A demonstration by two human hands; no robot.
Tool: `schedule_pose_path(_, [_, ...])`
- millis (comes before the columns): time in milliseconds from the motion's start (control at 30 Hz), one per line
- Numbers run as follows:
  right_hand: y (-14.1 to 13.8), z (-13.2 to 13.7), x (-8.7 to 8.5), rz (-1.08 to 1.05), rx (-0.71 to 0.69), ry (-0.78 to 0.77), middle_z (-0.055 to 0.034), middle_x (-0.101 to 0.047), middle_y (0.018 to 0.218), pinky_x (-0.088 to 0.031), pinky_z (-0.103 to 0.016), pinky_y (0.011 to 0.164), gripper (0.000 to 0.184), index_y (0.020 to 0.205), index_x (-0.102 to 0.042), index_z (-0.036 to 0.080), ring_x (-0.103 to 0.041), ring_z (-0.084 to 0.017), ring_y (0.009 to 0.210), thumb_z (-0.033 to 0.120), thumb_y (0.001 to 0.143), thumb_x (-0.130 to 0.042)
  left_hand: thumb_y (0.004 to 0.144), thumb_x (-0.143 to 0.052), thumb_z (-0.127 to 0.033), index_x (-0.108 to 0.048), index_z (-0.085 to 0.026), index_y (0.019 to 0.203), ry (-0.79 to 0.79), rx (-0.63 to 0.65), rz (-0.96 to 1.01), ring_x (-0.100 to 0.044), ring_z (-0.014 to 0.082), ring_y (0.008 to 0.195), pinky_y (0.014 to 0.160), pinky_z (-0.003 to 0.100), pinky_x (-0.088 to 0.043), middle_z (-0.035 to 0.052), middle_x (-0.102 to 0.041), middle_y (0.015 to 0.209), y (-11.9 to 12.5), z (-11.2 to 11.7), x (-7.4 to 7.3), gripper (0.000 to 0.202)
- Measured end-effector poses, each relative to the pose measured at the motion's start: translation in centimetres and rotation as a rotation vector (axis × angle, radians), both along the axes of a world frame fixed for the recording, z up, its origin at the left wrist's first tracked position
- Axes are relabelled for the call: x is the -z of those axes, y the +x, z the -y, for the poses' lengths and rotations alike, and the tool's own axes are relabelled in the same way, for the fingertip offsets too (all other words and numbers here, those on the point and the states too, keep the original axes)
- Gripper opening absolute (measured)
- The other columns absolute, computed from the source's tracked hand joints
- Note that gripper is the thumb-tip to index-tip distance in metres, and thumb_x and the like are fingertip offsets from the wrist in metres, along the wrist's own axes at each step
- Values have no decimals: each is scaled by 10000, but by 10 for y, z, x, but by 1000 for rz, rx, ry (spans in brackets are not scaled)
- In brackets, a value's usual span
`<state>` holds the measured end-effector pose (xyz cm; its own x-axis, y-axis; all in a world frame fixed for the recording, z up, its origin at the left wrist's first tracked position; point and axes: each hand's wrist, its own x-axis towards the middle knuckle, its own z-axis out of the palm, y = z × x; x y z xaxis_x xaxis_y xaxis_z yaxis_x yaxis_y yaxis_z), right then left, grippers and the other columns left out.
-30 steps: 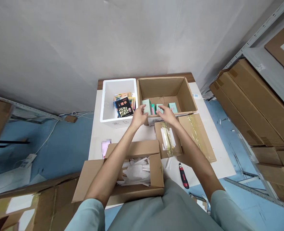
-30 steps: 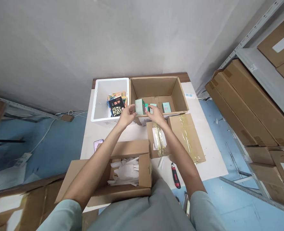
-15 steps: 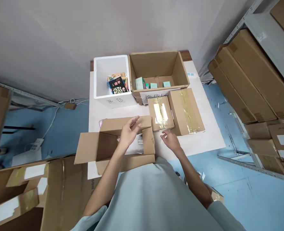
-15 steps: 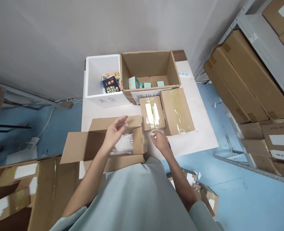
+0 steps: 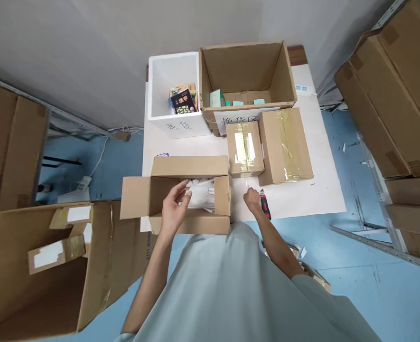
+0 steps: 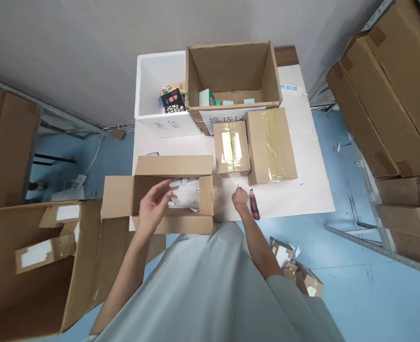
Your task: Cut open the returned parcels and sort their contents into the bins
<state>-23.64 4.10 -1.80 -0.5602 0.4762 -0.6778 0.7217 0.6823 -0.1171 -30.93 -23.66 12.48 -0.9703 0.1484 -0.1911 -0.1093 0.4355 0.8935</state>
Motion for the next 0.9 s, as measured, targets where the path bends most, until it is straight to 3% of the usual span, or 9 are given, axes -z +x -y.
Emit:
schedule_pose_path(100, [17, -2, -12, -11, -17, 11, -252, -851, 1249, -531, -298, 882, 315, 1333, -783, 57, -823, -300, 1228, 186, 1128, -581, 933, -822, -710, -753, -185, 1435, -34, -100, -22, -733, 390, 1459, 1283, 577, -578, 210, -754, 1557, 8, 22, -1, 730])
schedule_pose_path(233, [44, 4, -55, -227, -40, 21, -154, -864, 1195, -496, -304, 844, 317, 1293, -768, 167, -812, -281, 1131, 324, 1185, -514, 959, -820, -641, -766, -185, 1433, -88, -238, -87, -719, 384, 1486, 1319, 582, -547, 208, -745, 1576, 10, 62, 0, 660])
schedule_pose_path(367, [48, 38, -109, -566, -97, -73, -66, -865, 1097, -497, -308, 808, 243, 1194, -780, 239, -786, -242, 894, 386, 1147, -593, 996, -790, -559, -762, -176, 1459, -118, -287, -127, -725, 370, 1479, 1334, 581, -533, 205, -742, 1582, 4, 92, 2, 601])
schedule_pose_path(467, [28, 75, -132, -634, -161, -140, -59, -859, 1175, -529, -314, 830, 241, 1243, -792, 256, -797, -244, 954, 391, 1157, -611, 998, -781, -547, -765, -165, 1464, -108, -273, -165, -741, 363, 1452, 1324, 566, -546, 203, -742, 1580, -4, 102, 1, 603])
schedule_pose_path(633, [1, 107, -132, -601, -168, -177, -100, -843, 1284, -583, -342, 949, 346, 1376, -785, 241, -792, -289, 1188, 459, 1109, -762, 1007, -790, -579, -762, -181, 1478, -127, -236, -285, -713, 361, 1473, 1346, 551, -515, 173, -748, 1560, -17, 135, -2, 617])
schedule_pose_path(767, [20, 93, -118, -662, -23, -36, -126, -822, 1288, -591, -383, 949, 459, 1406, -773, 210, -792, -284, 1063, 543, 1093, -722, 1017, -798, -619, -742, -215, 1479, -148, -384, -336, -637, 370, 1553, 1396, 577, -435, 134, -730, 1594, -30, 191, 13, 616])
schedule_pose_path(900, [53, 75, -106, -622, 230, 113, -166, -817, 1246, -584, -404, 886, 637, 1374, -771, 164, -772, -275, 902, 701, 1048, -666, 1114, -475, -753, -714, -214, 1471, 262, -579, 76, -680, 352, 1520, 1384, 599, -442, 141, -748, 1579, -42, 227, 52, 689])
